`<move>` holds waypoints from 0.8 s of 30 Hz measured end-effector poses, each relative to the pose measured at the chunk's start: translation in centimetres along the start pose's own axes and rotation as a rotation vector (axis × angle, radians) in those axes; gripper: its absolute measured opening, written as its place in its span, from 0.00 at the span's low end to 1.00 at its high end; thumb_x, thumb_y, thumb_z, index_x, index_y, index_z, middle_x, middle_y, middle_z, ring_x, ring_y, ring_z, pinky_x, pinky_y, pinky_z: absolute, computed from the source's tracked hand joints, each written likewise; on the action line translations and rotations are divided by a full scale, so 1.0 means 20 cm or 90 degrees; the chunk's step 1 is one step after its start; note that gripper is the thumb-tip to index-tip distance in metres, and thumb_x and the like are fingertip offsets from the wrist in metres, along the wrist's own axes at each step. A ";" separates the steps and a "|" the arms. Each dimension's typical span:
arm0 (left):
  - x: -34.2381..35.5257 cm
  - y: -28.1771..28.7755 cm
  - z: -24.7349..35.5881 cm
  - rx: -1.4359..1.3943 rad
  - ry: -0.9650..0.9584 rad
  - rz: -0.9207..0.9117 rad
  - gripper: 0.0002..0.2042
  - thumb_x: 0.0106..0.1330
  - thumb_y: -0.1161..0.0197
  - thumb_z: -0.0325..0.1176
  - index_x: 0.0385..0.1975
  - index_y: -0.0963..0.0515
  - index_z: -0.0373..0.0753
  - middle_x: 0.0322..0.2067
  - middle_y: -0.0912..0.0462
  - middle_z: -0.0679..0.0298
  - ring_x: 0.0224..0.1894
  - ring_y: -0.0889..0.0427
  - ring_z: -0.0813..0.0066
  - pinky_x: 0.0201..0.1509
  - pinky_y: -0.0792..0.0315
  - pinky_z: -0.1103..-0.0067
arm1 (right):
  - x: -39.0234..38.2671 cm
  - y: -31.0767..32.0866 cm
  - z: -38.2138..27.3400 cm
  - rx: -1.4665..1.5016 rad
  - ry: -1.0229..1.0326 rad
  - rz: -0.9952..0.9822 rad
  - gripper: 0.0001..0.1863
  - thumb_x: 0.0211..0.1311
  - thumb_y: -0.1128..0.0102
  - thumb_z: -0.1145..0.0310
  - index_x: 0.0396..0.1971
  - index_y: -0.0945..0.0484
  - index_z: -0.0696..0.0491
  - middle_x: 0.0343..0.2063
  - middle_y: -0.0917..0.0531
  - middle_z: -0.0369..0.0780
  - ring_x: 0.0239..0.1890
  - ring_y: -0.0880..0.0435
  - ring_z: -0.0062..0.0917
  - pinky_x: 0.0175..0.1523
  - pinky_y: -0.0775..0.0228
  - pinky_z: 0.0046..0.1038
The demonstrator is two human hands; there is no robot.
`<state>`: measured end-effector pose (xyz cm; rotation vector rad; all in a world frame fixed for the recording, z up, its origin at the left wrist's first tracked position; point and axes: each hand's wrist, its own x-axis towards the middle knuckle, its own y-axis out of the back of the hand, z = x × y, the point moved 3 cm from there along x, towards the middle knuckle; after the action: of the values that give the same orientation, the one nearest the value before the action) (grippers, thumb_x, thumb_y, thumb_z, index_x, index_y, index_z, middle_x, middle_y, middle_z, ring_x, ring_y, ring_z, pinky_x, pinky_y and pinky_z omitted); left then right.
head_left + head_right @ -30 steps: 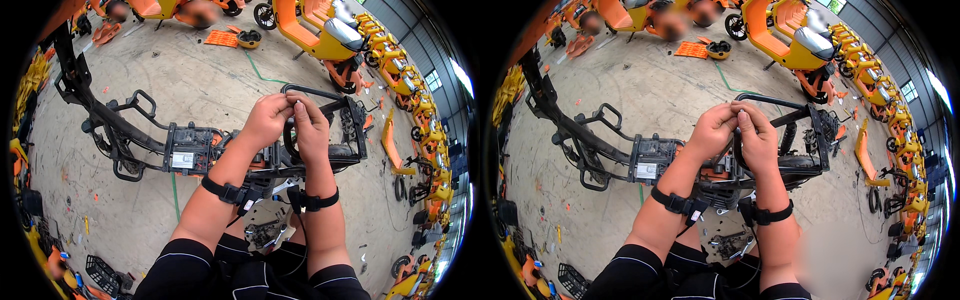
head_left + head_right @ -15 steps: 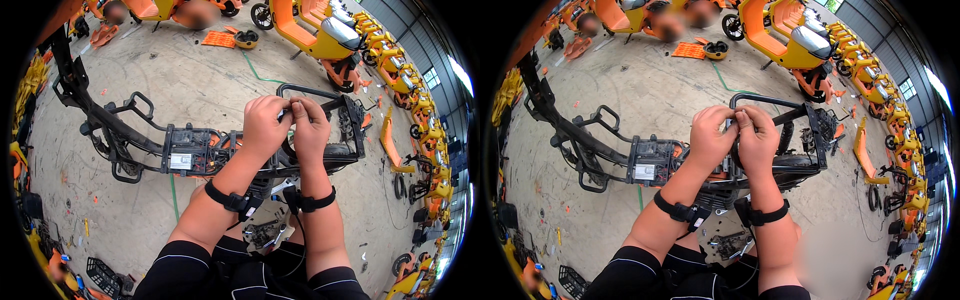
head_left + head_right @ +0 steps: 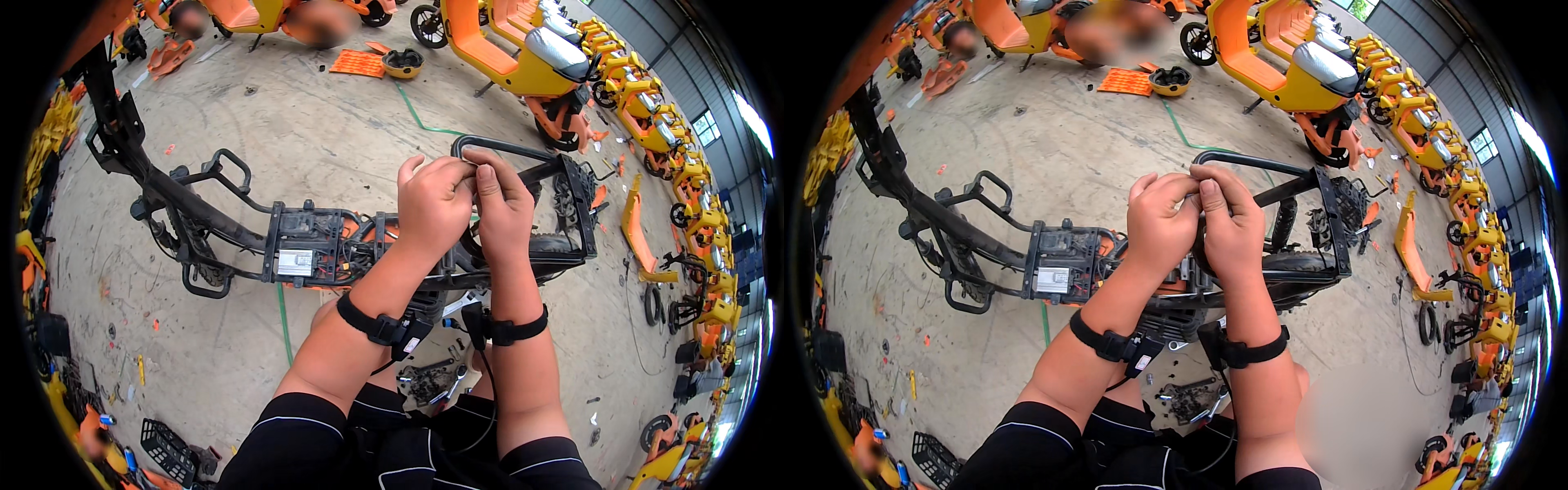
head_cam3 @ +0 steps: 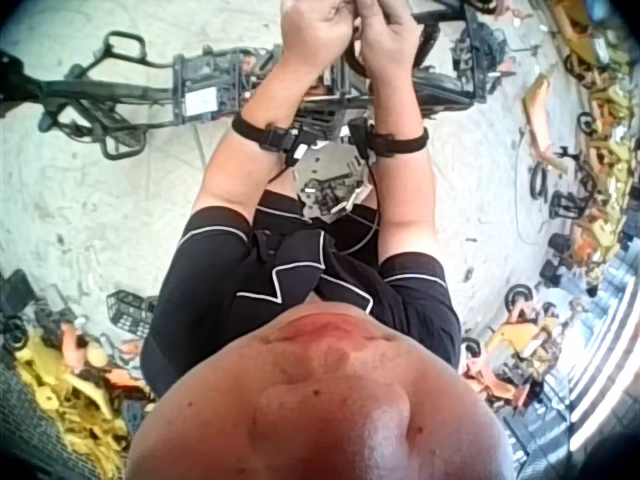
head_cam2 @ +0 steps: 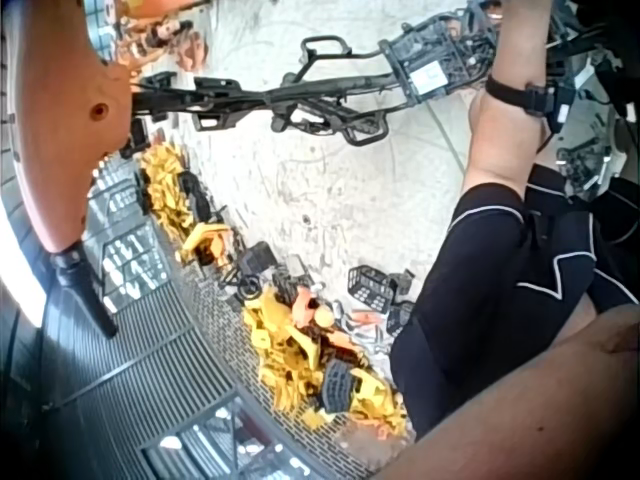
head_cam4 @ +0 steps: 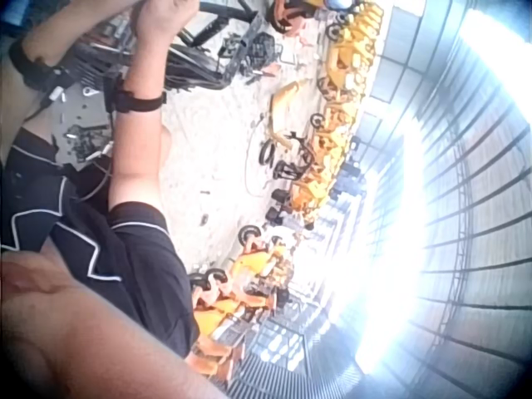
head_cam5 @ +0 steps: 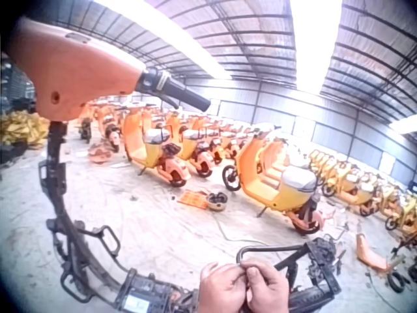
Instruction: The person assembles a metal bracket and wiring onto a scooter frame by hand and uses a wrench to tighten the bolts while sitting on the floor.
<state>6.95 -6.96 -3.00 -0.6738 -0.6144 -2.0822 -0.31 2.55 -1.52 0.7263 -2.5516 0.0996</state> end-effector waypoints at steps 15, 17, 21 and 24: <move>0.05 -0.01 -0.08 -0.113 -0.030 -0.123 0.09 0.65 0.40 0.24 0.42 0.17 0.32 0.40 0.14 0.53 0.46 0.16 0.54 0.55 0.26 0.68 | -0.01 -0.02 -0.03 0.035 -0.020 -0.014 0.10 0.72 0.37 0.72 0.46 0.15 0.60 0.47 0.13 0.40 0.51 0.18 0.23 0.57 0.27 0.25; 0.05 -0.01 -0.09 -0.160 0.017 -0.149 0.09 0.67 0.40 0.23 0.43 0.18 0.31 0.40 0.15 0.52 0.45 0.17 0.55 0.52 0.25 0.70 | -0.01 -0.01 -0.03 0.025 0.003 -0.027 0.10 0.73 0.39 0.71 0.46 0.15 0.60 0.48 0.14 0.41 0.52 0.18 0.23 0.58 0.27 0.25; 0.04 -0.02 -0.11 -0.202 -0.016 -0.145 0.09 0.69 0.40 0.25 0.45 0.19 0.30 0.41 0.16 0.53 0.43 0.17 0.57 0.50 0.24 0.71 | 0.00 -0.01 -0.01 0.037 0.043 -0.037 0.10 0.73 0.40 0.71 0.45 0.15 0.60 0.47 0.14 0.41 0.51 0.18 0.24 0.57 0.27 0.26; 0.04 0.00 -0.10 -0.163 -0.023 -0.151 0.09 0.69 0.38 0.27 0.44 0.19 0.31 0.40 0.16 0.54 0.44 0.17 0.56 0.50 0.25 0.70 | -0.01 0.00 -0.02 -0.017 0.067 -0.001 0.08 0.72 0.39 0.72 0.43 0.15 0.61 0.45 0.13 0.42 0.48 0.17 0.25 0.55 0.27 0.26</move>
<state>6.03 -8.73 -3.94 -0.8161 -0.4696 -2.3999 -0.08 2.76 -1.20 0.6939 -2.4478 0.1014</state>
